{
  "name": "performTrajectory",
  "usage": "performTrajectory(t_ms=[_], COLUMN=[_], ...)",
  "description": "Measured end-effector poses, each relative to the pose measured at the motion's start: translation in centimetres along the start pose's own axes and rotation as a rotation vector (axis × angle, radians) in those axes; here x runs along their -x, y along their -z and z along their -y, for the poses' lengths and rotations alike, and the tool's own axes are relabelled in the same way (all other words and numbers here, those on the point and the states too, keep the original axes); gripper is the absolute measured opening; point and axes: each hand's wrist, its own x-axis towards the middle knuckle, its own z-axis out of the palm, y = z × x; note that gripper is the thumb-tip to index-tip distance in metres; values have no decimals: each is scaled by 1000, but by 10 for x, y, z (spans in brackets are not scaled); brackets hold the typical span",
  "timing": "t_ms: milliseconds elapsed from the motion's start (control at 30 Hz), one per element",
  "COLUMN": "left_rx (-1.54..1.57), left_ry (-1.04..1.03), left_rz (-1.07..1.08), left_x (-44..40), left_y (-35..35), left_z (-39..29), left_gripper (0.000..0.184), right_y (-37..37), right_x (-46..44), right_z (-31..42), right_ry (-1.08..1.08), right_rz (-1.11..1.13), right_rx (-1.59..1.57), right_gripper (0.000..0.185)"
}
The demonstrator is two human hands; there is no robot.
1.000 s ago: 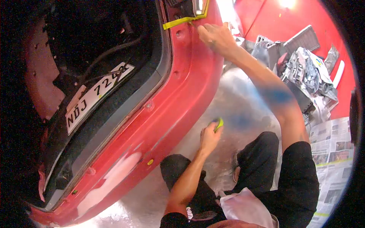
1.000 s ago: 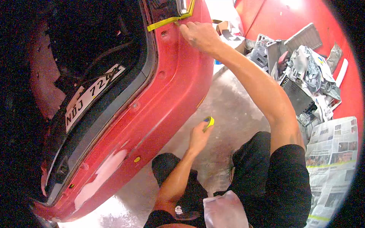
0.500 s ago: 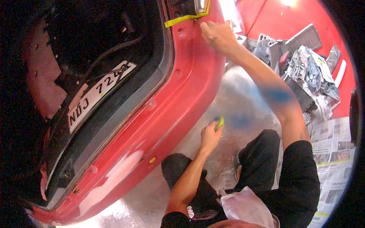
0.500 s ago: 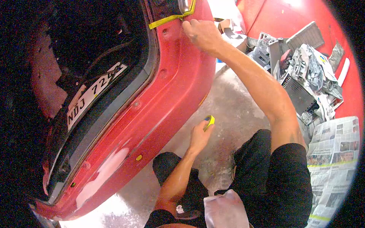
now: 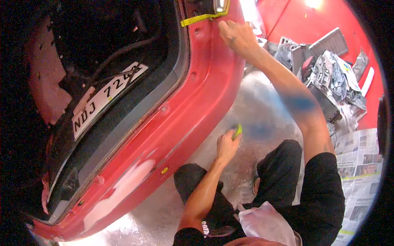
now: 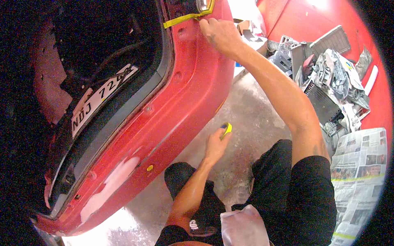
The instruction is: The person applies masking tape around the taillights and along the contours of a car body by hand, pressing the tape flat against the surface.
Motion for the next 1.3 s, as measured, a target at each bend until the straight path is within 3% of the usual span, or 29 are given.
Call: performTrajectory(t_ms=[1033, 1300], left_rx=[13, 68], left_ry=[-41, -35], left_rz=[1, 1], left_x=[2, 3], left_y=[10, 6], left_z=[-4, -3], left_gripper=[29, 30], right_y=[-6, 15], right_x=[9, 13], right_z=[-8, -15], right_ry=[78, -96], right_rz=[-31, -116], right_rx=[-63, -210], right_gripper=[7, 21])
